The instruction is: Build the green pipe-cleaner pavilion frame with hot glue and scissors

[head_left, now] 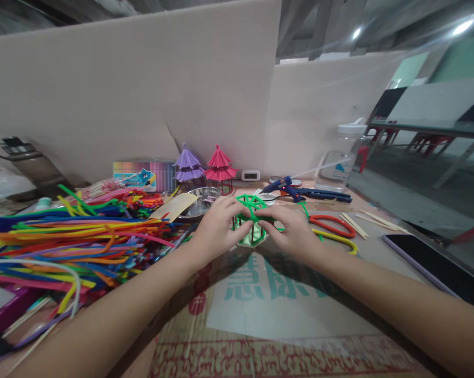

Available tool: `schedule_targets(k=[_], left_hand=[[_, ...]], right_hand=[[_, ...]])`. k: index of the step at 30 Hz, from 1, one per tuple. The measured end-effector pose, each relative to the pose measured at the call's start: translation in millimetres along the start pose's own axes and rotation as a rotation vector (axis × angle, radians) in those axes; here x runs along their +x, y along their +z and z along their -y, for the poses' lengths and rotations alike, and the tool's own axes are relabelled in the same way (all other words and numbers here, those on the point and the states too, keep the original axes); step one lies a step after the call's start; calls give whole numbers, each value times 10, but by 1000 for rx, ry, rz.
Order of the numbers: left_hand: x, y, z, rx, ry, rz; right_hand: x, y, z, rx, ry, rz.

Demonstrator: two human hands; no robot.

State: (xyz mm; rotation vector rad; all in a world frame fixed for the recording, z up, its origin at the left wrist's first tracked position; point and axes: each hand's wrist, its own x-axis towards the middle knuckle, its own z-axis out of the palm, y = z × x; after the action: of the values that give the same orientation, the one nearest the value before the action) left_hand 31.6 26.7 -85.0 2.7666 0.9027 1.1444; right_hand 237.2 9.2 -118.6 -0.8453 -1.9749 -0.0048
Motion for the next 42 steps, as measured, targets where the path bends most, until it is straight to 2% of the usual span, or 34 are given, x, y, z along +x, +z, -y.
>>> schedule_targets(k=[5, 11, 15, 17, 21, 28, 32, 36, 40, 42], left_hand=[[-7, 12, 3, 26, -5, 11], [11, -43, 128, 7, 67, 77], [75, -202, 128, -38, -85, -10], [107, -284, 109, -3, -143, -14], [138, -361, 87, 73, -137, 56], [133, -346, 80, 189, -119, 26], [150, -354, 96, 98, -150, 45], [95, -201, 225, -214, -281, -23], [-73, 116, 377, -584, -346, 129], [-171, 266, 406, -633, -343, 170]], right_hand=[[13, 23, 30, -4, 38, -31], [39, 15, 22, 5, 96, -67], [25, 18, -15, 50, 155, -78], [21, 13, -37, 74, 169, -74], [30, -18, -68, 73, 197, -58], [1, -32, -51, 79, 107, -8], [-15, 1, -29, 87, 137, -11], [-52, 28, -58, 201, 209, -30], [-158, 27, -179, 223, 202, -53], [-210, 34, -248, 224, 224, -84]])
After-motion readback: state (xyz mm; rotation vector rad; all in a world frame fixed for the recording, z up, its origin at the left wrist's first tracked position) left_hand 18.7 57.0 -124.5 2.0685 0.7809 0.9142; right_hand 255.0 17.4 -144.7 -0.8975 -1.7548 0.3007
